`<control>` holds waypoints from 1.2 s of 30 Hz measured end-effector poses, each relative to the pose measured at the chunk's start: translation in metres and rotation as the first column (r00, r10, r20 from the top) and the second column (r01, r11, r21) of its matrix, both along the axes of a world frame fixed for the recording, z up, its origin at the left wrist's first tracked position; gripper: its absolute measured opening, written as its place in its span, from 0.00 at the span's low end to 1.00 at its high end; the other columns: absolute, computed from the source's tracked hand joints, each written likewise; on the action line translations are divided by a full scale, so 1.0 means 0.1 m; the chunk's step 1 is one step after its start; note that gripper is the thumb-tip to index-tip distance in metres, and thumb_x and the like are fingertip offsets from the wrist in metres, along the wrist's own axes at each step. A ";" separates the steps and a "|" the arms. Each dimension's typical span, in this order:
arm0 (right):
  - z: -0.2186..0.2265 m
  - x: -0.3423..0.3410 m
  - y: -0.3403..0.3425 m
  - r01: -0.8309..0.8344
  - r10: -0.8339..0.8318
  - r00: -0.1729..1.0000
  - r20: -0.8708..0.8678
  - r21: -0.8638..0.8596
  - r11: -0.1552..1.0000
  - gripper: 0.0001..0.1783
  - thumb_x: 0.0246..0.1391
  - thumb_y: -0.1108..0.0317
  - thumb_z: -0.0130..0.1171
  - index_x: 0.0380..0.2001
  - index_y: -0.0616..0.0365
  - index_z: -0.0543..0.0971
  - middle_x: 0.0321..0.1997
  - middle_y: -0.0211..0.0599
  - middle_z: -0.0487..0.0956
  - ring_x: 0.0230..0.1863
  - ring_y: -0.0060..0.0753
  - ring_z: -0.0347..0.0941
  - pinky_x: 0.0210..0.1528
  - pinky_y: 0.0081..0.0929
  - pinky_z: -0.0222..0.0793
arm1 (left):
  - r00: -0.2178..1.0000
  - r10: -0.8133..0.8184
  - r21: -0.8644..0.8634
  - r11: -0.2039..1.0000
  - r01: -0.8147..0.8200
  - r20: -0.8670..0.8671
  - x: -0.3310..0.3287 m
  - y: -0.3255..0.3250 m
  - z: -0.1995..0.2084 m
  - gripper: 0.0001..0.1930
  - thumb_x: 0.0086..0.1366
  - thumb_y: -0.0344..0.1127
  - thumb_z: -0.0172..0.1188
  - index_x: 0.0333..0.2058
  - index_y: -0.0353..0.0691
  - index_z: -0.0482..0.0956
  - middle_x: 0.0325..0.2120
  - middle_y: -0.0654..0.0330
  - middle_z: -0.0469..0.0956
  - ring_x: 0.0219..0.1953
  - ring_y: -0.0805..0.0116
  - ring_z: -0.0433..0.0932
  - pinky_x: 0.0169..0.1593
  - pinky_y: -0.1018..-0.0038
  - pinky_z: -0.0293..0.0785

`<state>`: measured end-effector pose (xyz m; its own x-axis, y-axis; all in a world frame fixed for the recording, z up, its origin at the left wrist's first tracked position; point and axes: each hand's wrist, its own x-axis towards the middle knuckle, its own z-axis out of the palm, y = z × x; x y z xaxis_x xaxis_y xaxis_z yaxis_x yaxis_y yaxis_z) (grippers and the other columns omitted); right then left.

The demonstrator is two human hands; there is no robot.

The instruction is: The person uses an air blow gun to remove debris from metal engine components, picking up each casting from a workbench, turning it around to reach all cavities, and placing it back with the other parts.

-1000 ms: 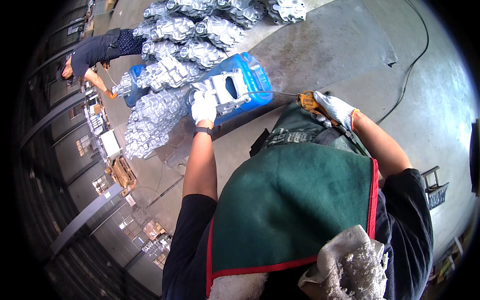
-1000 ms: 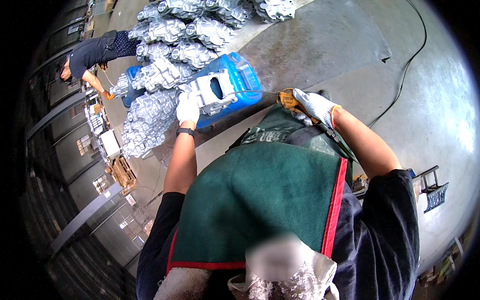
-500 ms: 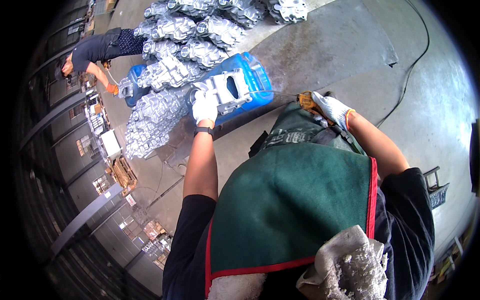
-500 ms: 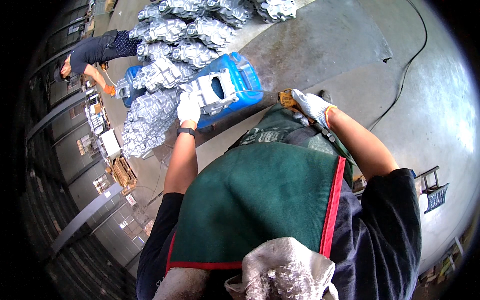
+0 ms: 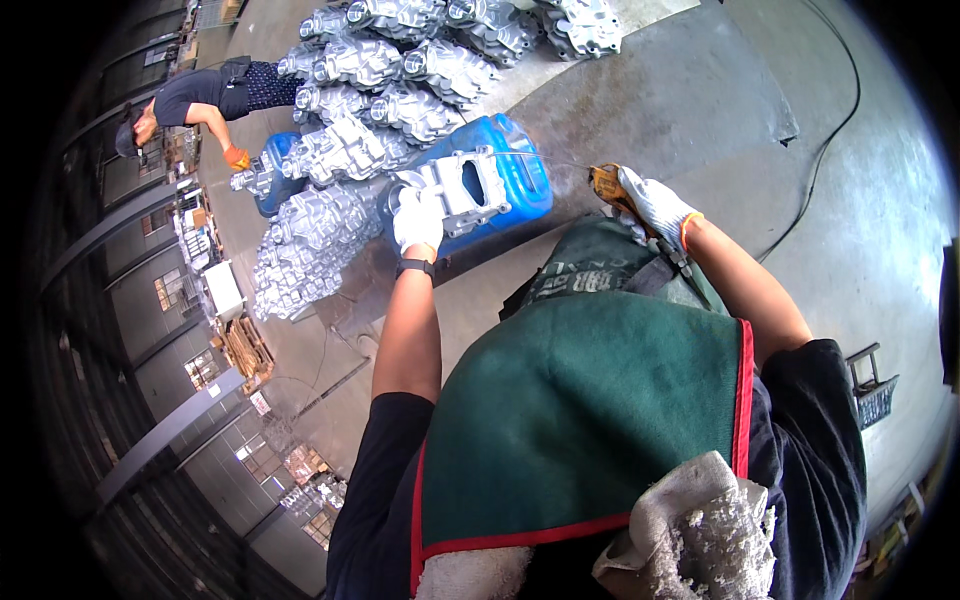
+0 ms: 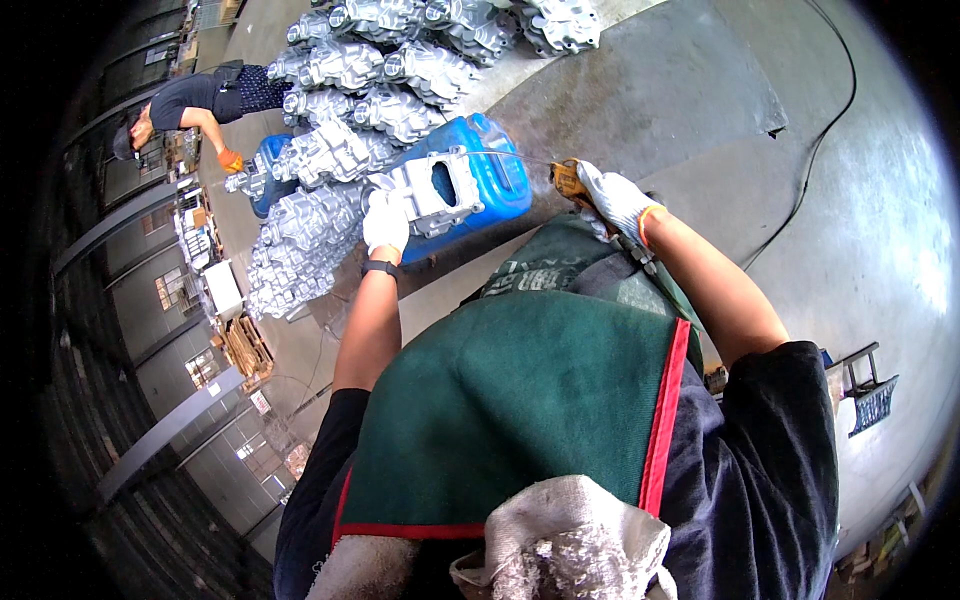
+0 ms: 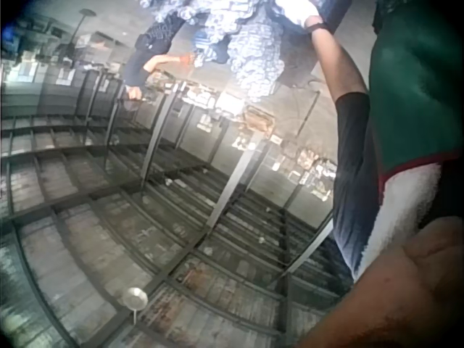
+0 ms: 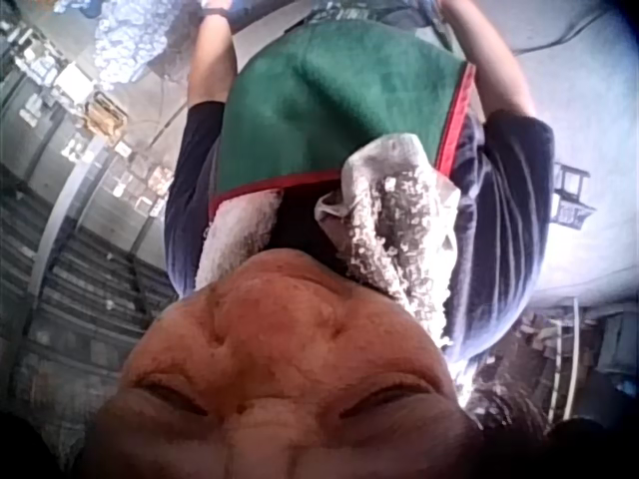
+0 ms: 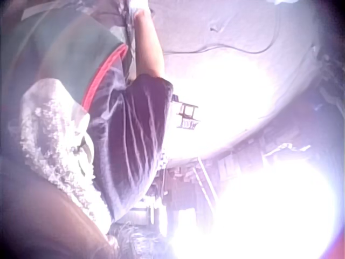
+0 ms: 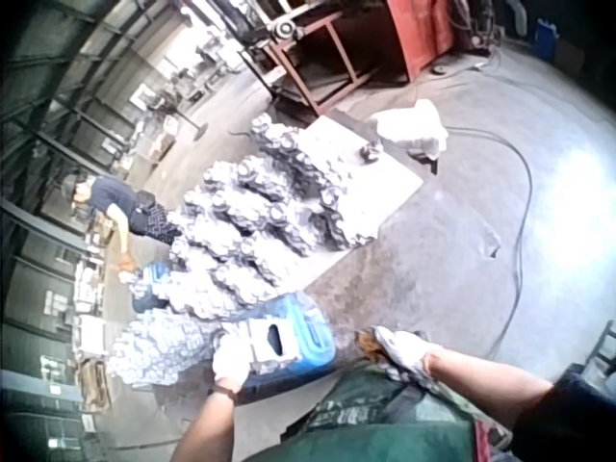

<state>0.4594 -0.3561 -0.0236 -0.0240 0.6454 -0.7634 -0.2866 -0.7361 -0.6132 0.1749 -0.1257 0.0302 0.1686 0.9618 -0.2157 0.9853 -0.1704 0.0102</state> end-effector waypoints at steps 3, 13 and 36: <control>-0.14 -0.06 0.08 -0.105 0.073 0.979 0.192 0.165 0.981 0.38 0.60 0.36 0.31 0.22 0.60 0.75 0.14 0.30 0.67 0.15 0.26 0.60 0.20 0.27 0.58 | 1.000 0.002 -0.009 1.000 -0.002 -0.020 0.07 0.00 0.06 0.22 0.63 0.53 0.45 0.44 0.39 0.68 0.39 0.41 0.76 0.44 0.42 0.74 0.46 0.56 0.69; 0.16 -0.09 -0.02 -0.331 0.192 0.897 0.398 0.316 0.889 0.16 0.58 0.62 0.43 0.43 0.63 0.68 0.24 0.55 0.75 0.29 0.57 0.72 0.32 0.45 0.66 | 1.000 -0.002 -0.007 1.000 0.002 0.019 0.00 0.02 -0.01 0.23 0.64 0.54 0.43 0.44 0.40 0.69 0.40 0.38 0.75 0.44 0.38 0.73 0.48 0.54 0.66; 0.22 0.20 -0.45 0.259 -0.206 0.860 -0.467 0.052 0.964 0.26 0.60 0.44 0.46 0.39 0.59 0.76 0.29 0.31 0.77 0.27 0.23 0.73 0.31 0.21 0.71 | 0.998 -0.051 -0.120 0.991 0.054 0.030 -0.04 0.28 0.00 0.30 0.52 0.56 0.59 0.42 0.34 0.76 0.40 0.45 0.77 0.44 0.49 0.75 0.47 0.62 0.69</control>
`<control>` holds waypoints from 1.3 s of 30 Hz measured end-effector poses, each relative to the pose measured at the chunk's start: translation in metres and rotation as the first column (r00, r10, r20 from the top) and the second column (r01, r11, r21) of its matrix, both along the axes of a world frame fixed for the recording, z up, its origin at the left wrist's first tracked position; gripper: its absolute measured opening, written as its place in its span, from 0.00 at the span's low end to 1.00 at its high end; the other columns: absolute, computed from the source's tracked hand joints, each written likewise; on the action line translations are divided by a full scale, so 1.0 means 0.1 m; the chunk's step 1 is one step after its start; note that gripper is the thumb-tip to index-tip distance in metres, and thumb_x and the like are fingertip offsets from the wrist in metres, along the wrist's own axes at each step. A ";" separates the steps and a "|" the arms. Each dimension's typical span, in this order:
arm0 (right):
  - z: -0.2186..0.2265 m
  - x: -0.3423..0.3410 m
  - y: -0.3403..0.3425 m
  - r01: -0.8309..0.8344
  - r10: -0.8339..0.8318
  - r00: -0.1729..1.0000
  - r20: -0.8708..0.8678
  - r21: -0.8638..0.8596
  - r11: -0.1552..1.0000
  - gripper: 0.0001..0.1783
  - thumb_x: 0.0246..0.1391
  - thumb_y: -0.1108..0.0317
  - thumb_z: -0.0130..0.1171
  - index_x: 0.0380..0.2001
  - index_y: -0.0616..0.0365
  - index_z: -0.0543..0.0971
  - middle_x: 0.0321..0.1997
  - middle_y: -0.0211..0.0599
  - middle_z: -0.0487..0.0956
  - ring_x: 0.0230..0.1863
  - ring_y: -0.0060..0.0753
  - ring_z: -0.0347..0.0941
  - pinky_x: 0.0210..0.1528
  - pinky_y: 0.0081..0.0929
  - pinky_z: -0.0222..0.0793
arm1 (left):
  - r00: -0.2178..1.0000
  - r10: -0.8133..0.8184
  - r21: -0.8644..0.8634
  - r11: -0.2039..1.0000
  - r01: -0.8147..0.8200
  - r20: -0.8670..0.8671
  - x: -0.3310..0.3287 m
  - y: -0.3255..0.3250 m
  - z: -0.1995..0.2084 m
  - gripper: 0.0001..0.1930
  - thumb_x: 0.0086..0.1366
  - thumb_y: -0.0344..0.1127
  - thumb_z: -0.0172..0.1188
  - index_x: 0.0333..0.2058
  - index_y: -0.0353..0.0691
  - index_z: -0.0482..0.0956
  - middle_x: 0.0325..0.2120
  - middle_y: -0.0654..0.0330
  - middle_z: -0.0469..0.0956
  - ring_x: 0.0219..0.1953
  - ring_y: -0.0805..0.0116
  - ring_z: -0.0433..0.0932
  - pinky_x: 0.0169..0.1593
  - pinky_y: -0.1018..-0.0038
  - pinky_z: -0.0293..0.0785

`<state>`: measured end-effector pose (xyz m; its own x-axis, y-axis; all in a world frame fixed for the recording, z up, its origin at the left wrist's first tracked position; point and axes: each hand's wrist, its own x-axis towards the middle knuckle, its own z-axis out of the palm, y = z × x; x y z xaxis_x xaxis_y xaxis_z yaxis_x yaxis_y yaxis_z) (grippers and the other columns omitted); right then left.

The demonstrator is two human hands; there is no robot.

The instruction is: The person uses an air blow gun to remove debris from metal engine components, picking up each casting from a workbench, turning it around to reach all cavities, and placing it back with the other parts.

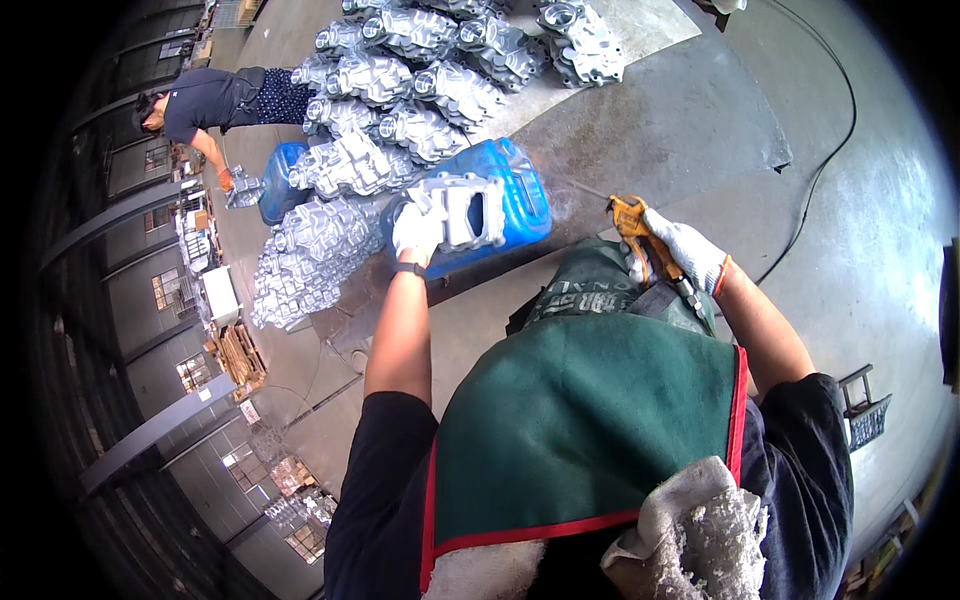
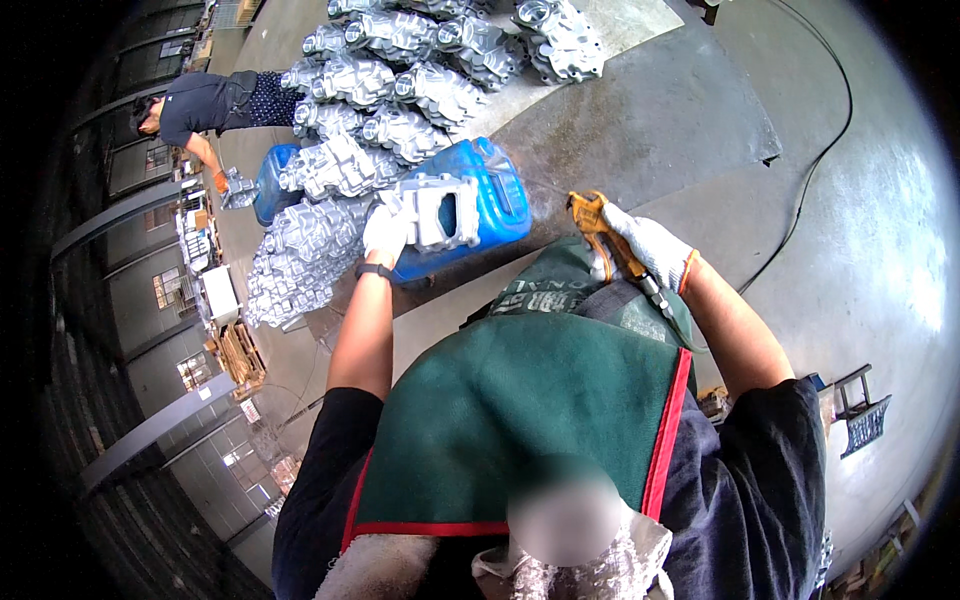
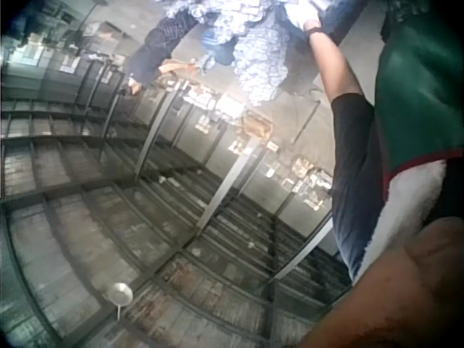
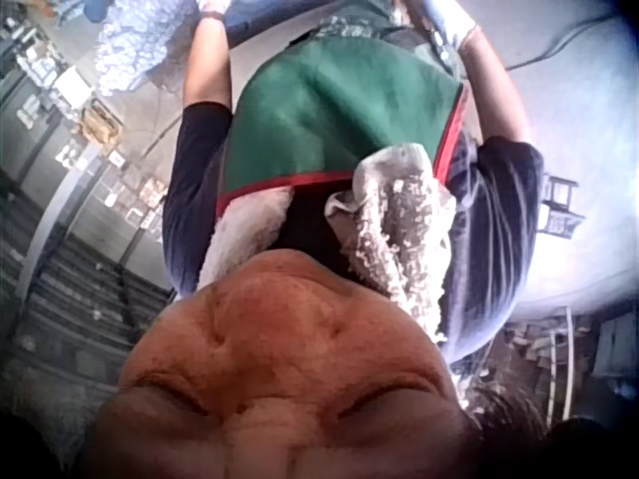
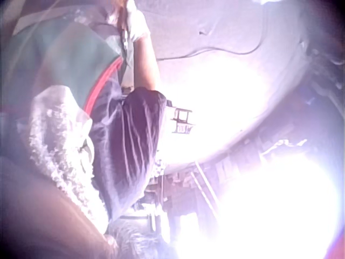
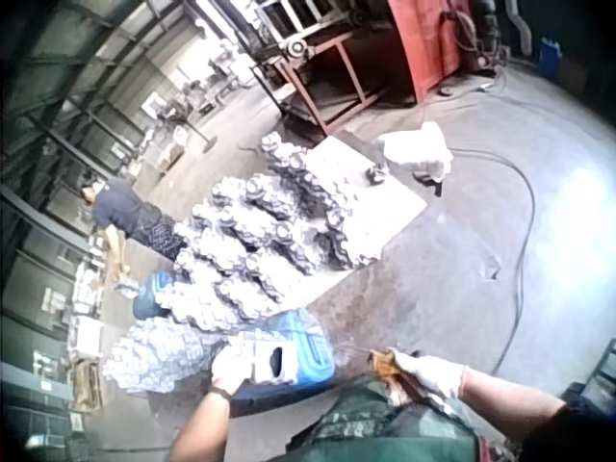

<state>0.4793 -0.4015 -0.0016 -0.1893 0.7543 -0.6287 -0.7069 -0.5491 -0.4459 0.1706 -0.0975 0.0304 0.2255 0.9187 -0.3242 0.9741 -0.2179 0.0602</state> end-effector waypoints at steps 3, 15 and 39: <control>0.00 0.04 0.11 0.006 -0.005 1.000 -0.029 0.032 0.999 0.26 0.61 0.46 0.44 0.43 0.60 0.75 0.33 0.29 0.77 0.29 0.21 0.72 0.32 0.19 0.69 | 0.947 -0.253 -0.102 0.966 0.237 -0.198 -0.23 -0.01 0.05 0.29 0.57 0.55 0.53 0.50 0.37 0.71 0.42 0.47 0.76 0.47 0.49 0.73 0.54 0.61 0.65; 0.21 -0.13 0.34 -0.229 0.230 0.958 0.171 -0.025 0.973 0.25 0.63 0.44 0.38 0.29 0.54 0.73 0.17 0.25 0.67 0.14 0.20 0.60 0.16 0.20 0.55 | 0.806 -0.538 0.079 0.818 0.570 -0.246 -0.79 0.07 -0.44 0.24 0.63 0.48 0.46 0.57 0.47 0.67 0.53 0.55 0.68 0.61 0.49 0.56 0.65 0.61 0.49; 0.24 -0.18 0.43 -0.343 0.342 0.917 0.208 -0.031 0.939 0.28 0.62 0.43 0.39 0.26 0.56 0.74 0.15 0.24 0.67 0.14 0.19 0.58 0.18 0.21 0.52 | 0.869 -0.434 0.085 0.882 0.464 -0.236 -0.63 -0.07 -0.29 0.24 0.61 0.46 0.51 0.56 0.52 0.68 0.53 0.54 0.67 0.62 0.52 0.55 0.65 0.64 0.51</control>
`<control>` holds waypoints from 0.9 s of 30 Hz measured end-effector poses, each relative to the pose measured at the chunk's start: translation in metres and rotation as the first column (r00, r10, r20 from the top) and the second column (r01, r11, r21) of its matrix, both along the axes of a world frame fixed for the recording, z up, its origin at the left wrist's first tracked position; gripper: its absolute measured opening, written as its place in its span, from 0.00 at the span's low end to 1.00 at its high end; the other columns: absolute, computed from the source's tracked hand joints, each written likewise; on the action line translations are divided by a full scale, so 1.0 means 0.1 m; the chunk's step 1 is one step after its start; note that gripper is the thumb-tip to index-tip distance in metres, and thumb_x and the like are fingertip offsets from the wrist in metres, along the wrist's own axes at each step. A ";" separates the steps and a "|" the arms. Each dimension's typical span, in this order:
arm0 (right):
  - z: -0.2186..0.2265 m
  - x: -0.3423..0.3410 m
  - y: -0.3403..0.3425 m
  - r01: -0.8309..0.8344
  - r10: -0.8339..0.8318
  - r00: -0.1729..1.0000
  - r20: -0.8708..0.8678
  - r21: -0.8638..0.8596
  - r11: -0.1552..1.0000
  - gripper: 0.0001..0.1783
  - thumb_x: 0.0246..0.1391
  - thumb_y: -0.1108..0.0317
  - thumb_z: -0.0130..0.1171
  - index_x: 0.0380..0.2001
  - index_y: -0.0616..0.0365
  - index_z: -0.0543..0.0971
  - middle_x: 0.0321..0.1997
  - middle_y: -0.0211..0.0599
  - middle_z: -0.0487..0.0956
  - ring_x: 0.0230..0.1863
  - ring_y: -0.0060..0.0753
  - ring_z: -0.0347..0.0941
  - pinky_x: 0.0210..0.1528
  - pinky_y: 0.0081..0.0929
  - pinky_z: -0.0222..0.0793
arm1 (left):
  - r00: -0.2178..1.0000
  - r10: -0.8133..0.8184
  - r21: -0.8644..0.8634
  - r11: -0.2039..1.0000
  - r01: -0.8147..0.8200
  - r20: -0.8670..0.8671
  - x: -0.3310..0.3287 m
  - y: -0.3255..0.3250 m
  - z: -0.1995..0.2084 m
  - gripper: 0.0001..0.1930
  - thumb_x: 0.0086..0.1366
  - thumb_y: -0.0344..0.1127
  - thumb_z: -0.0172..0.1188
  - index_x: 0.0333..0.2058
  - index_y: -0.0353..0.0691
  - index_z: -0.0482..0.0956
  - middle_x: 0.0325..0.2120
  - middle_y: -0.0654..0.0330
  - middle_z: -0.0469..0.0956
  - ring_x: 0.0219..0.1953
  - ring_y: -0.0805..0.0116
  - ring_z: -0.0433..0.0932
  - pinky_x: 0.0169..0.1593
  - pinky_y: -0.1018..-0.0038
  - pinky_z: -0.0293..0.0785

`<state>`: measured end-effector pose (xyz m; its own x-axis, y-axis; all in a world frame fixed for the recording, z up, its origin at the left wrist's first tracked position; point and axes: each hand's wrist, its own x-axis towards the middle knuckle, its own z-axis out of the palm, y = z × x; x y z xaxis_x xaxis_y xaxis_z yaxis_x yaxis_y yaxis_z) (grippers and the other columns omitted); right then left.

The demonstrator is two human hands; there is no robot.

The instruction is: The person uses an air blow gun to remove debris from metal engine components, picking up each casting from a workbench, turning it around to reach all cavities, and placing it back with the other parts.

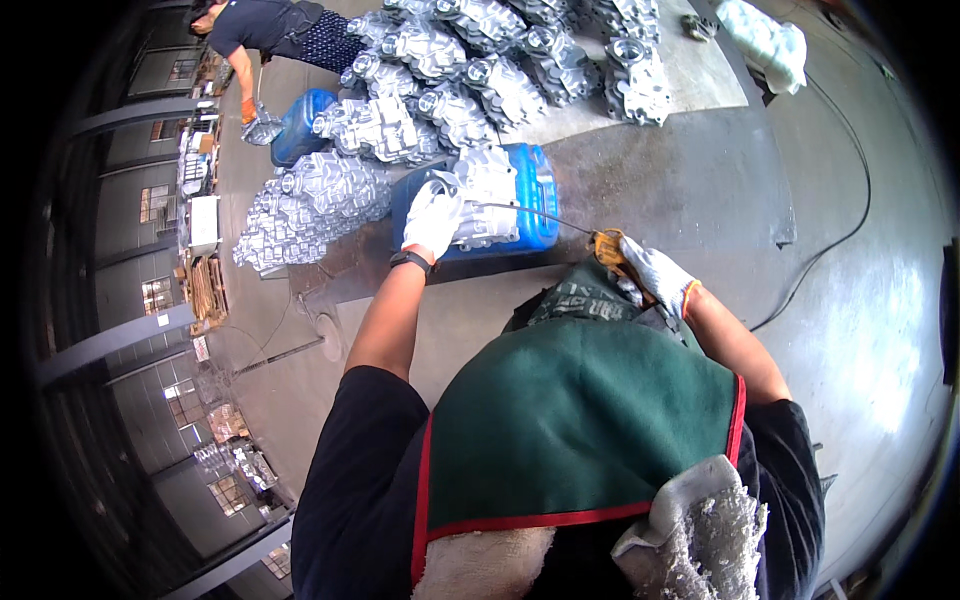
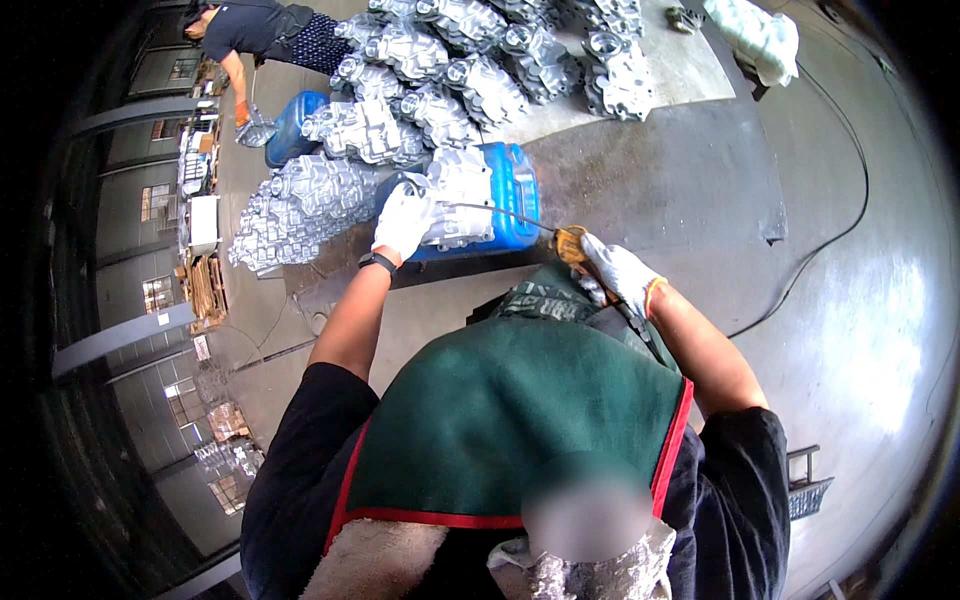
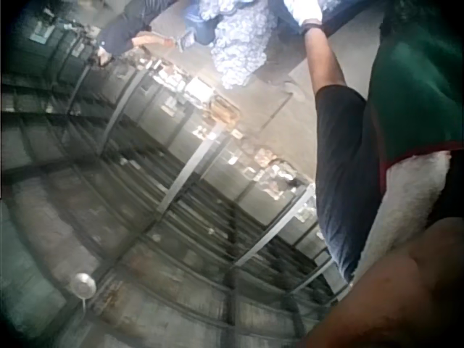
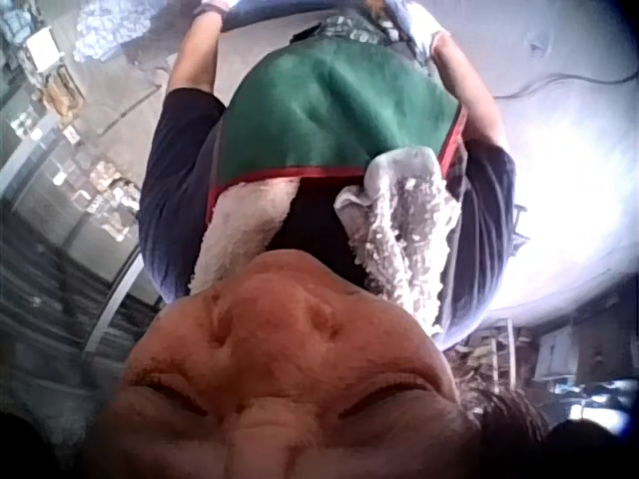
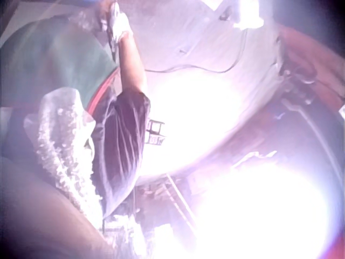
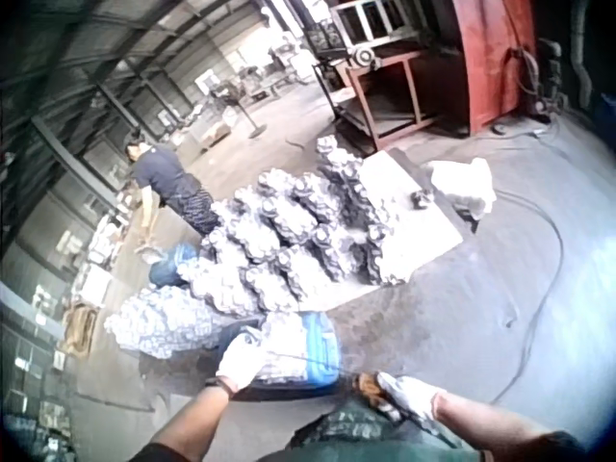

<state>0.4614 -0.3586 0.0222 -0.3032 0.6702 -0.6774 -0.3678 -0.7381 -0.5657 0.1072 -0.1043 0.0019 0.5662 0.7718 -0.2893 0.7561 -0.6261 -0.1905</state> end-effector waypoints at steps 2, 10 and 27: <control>0.01 0.05 0.01 0.014 -0.014 1.000 0.017 -0.028 1.000 0.28 0.62 0.43 0.39 0.26 0.56 0.74 0.15 0.24 0.67 0.14 0.19 0.58 0.18 0.21 0.52 | 0.999 -0.042 0.029 0.999 0.043 -0.023 -0.03 0.02 -0.02 0.25 0.61 0.47 0.52 0.57 0.52 0.67 0.55 0.53 0.66 0.62 0.51 0.55 0.65 0.62 0.51; -0.10 0.26 -0.20 -0.020 0.021 1.000 0.001 -0.066 0.998 0.26 0.62 0.43 0.39 0.38 0.53 0.76 0.21 0.20 0.72 0.14 0.11 0.59 0.14 0.12 0.53 | 0.997 0.077 -0.033 0.997 -0.076 0.011 0.14 -0.05 0.13 0.26 0.60 0.48 0.53 0.57 0.49 0.67 0.57 0.51 0.63 0.63 0.50 0.54 0.64 0.62 0.52; -0.14 0.13 -0.15 0.075 -0.072 0.993 -0.094 0.032 0.997 0.23 0.63 0.46 0.39 0.35 0.52 0.75 0.20 0.20 0.68 0.17 0.14 0.57 0.17 0.16 0.51 | 0.993 -0.099 0.052 0.993 0.102 -0.058 -0.12 0.06 -0.12 0.25 0.63 0.48 0.47 0.59 0.50 0.64 0.58 0.52 0.63 0.63 0.50 0.54 0.66 0.62 0.48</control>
